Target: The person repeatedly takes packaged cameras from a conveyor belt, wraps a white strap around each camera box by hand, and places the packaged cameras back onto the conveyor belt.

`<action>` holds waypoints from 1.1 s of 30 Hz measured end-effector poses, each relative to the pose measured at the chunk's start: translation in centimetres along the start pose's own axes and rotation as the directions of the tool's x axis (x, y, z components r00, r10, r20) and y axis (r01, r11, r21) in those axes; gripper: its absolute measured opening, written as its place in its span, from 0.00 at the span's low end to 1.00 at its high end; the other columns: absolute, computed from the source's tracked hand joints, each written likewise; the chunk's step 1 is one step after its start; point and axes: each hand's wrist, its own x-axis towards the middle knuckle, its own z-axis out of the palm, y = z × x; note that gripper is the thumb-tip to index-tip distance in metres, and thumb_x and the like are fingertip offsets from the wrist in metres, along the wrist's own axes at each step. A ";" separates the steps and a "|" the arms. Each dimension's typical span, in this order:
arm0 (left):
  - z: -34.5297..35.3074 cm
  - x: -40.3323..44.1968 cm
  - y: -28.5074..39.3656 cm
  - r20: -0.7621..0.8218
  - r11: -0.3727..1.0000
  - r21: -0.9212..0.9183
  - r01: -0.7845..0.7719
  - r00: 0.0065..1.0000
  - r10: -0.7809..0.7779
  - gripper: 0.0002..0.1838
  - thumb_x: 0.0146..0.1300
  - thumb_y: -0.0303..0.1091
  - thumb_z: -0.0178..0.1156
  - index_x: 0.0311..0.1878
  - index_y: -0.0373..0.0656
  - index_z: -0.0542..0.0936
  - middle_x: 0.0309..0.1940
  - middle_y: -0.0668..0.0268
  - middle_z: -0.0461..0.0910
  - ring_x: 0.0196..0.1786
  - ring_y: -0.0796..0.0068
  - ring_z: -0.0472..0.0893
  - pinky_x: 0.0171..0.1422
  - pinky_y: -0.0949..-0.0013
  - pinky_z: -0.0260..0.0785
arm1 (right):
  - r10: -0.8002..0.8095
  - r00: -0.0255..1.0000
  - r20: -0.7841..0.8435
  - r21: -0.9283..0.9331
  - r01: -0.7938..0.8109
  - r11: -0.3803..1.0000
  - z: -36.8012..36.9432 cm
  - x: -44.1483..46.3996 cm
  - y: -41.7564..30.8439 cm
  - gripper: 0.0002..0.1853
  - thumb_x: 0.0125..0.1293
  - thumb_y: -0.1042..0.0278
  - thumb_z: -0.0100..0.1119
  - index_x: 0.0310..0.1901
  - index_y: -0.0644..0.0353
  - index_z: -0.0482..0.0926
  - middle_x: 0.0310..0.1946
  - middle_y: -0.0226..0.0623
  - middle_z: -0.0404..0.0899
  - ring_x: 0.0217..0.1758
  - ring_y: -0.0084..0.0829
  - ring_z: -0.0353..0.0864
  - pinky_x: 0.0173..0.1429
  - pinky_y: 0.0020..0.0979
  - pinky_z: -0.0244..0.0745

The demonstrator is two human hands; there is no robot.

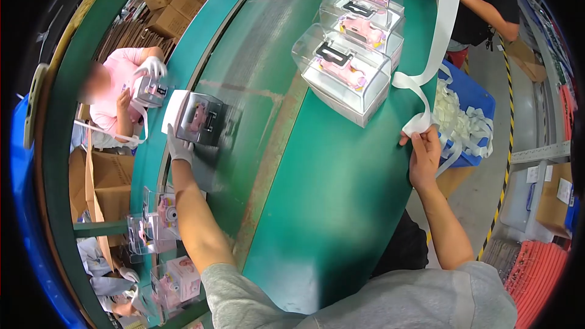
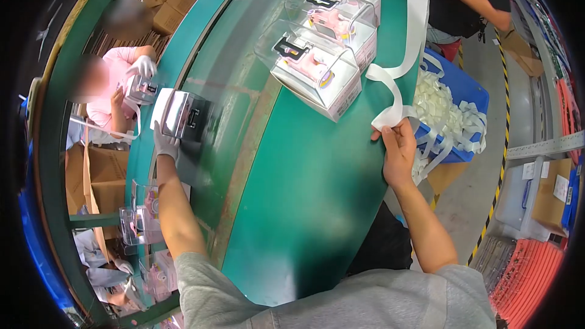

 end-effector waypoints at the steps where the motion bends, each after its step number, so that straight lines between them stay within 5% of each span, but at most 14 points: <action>1: 0.9 -0.3 0.6 0.074 0.999 0.024 0.027 0.997 -0.029 0.31 0.67 0.59 0.63 0.60 0.43 0.81 0.49 0.62 0.84 0.50 0.56 0.85 0.56 0.56 0.75 | 0.000 1.000 -0.006 0.009 0.000 1.000 0.2 -0.1 -0.2 0.11 0.77 0.74 0.50 0.56 0.67 0.74 0.46 0.40 0.81 0.42 0.27 0.77 0.55 0.27 0.72; 5: 3.5 -1.2 1.0 0.268 0.985 0.121 0.120 0.952 -0.149 0.33 0.70 0.61 0.60 0.65 0.44 0.76 0.49 0.69 0.82 0.45 0.68 0.84 0.48 0.65 0.72 | 0.026 1.000 -0.017 0.022 -0.026 0.999 0.2 -0.2 -0.4 0.11 0.77 0.75 0.50 0.56 0.67 0.74 0.46 0.41 0.81 0.42 0.28 0.77 0.55 0.27 0.72; 10: 6.8 2.1 -0.1 0.469 0.981 0.192 -0.039 0.881 -0.057 0.29 0.69 0.57 0.62 0.65 0.48 0.77 0.51 0.71 0.80 0.44 0.71 0.81 0.51 0.66 0.67 | 0.022 0.998 -0.051 0.050 -0.019 0.999 0.2 -0.2 -0.3 0.12 0.76 0.75 0.49 0.57 0.68 0.73 0.45 0.43 0.81 0.43 0.29 0.77 0.54 0.28 0.73; 15: 13.0 -4.9 3.0 0.449 0.869 0.455 -0.195 0.893 -0.035 0.24 0.64 0.48 0.60 0.63 0.58 0.79 0.46 0.67 0.82 0.52 0.71 0.78 0.59 0.50 0.65 | 0.032 0.999 -0.031 0.060 -0.030 0.998 0.1 -0.2 -0.3 0.13 0.75 0.76 0.49 0.58 0.69 0.73 0.46 0.44 0.81 0.44 0.30 0.76 0.54 0.29 0.74; 19: 16.8 -8.8 4.0 0.572 0.773 0.553 -0.310 0.816 -0.081 0.29 0.60 0.37 0.60 0.67 0.55 0.76 0.56 0.63 0.77 0.52 0.63 0.76 0.61 0.49 0.68 | 0.031 0.999 -0.026 0.067 -0.029 0.997 0.0 -0.3 -0.4 0.14 0.75 0.76 0.49 0.59 0.69 0.72 0.46 0.43 0.81 0.44 0.30 0.76 0.53 0.29 0.74; 33: 22.2 -12.0 2.6 0.786 0.653 0.512 -0.558 0.611 -0.094 0.28 0.63 0.37 0.55 0.66 0.40 0.72 0.52 0.56 0.76 0.55 0.59 0.76 0.60 0.56 0.68 | 0.019 1.000 0.023 0.124 -0.022 0.992 -0.2 -0.5 -0.5 0.12 0.77 0.77 0.48 0.58 0.66 0.72 0.46 0.41 0.80 0.45 0.29 0.75 0.54 0.29 0.73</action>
